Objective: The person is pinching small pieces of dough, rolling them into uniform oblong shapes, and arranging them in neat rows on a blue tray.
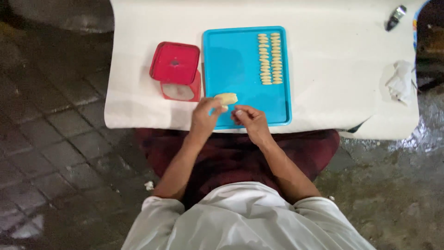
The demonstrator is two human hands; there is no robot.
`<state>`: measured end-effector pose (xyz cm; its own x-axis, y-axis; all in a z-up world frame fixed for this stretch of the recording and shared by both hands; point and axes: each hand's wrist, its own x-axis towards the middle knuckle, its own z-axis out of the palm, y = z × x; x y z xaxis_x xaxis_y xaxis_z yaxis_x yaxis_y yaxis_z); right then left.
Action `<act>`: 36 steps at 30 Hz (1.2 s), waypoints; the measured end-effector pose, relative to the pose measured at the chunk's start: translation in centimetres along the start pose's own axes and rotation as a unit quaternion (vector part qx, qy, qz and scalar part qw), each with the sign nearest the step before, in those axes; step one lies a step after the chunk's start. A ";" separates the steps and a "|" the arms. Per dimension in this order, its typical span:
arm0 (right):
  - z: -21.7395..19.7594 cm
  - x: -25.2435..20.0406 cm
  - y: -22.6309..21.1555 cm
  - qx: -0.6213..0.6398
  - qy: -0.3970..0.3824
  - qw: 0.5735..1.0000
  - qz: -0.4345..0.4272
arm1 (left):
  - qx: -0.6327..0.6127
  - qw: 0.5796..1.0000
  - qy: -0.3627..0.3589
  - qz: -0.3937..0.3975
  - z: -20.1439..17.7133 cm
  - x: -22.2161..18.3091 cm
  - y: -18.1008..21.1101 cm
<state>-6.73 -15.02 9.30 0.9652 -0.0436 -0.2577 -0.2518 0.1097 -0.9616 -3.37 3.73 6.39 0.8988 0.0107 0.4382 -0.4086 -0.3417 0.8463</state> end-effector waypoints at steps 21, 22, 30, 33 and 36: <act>-2.4 -0.5 4.0 0.103 0.010 0.995 -0.004 | -0.209 0.962 -0.093 -0.149 3.8 -4.2 1.0; -2.2 -0.8 3.8 0.111 0.011 0.994 -0.004 | -0.203 0.963 -0.098 -0.149 3.6 -4.4 1.5; -0.7 -0.2 3.2 0.133 0.047 0.988 0.066 | -0.313 0.929 -0.116 -0.159 4.2 -3.0 4.4; 0.1 -0.8 2.3 0.127 0.056 0.988 0.069 | -0.316 0.933 -0.091 -0.147 4.1 -2.7 4.5; -1.2 -0.2 4.9 0.109 0.011 0.993 0.050 | -0.267 0.949 -0.078 -0.151 4.1 -2.7 2.9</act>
<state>-8.22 -15.68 4.51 0.9341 -0.0432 -0.3545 -0.3223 0.3259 -0.8888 -6.36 -1.14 6.41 0.9832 -0.1217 0.1363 -0.1132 0.1793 0.9773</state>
